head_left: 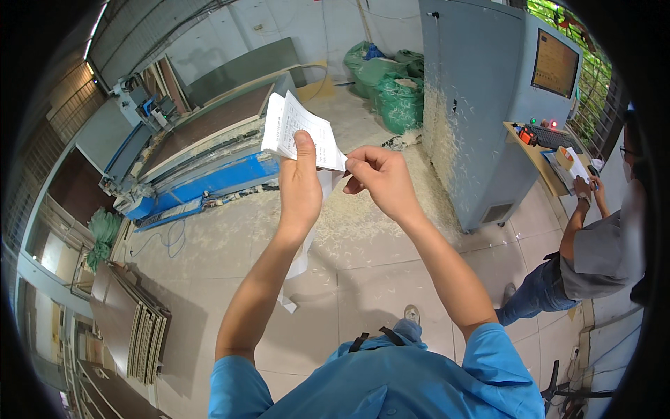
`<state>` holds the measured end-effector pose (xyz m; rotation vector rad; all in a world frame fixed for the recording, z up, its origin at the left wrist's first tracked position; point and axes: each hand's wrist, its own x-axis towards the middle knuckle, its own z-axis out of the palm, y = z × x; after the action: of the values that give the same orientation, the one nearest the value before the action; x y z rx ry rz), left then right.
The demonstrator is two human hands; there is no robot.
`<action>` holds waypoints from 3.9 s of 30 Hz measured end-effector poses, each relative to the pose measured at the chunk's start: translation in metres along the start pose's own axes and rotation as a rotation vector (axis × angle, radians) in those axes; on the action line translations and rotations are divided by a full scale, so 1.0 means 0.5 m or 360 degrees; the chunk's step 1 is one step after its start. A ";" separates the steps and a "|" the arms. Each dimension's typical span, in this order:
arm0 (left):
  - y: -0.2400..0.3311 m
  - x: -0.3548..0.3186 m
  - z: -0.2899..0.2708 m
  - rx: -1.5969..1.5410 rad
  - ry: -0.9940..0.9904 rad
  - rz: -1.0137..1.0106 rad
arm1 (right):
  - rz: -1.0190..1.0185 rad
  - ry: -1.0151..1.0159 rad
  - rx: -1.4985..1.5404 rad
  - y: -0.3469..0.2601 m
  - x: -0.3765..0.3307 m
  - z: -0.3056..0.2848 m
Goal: The person picks up a pneumatic air gun and cleans the surface of a CNC machine bed. They then carry a large wooden board and place it onto the machine bed. The person walks to a control station, picks up a printed document, and tears off a receipt, which they place on the board.
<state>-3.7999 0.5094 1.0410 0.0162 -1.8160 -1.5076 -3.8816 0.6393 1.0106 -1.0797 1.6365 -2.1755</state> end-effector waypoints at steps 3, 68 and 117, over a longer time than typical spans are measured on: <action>-0.010 0.017 -0.023 -0.0104 0.0219 0.0129 | 0.0192 0.0044 0.0227 0.026 0.008 -0.027; -0.915 1.272 -0.885 -0.0953 0.0252 -0.1014 | 0.0429 -0.1342 0.0234 1.202 1.963 0.339; -1.713 2.376 -1.233 -0.0926 0.1192 -0.1259 | 0.0682 -0.1482 0.0195 1.836 3.215 0.701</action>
<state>-4.6819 -0.8096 0.9595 0.9682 -0.7350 -2.1173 -5.0193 -0.8588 0.9062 -1.2688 1.1248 -1.1786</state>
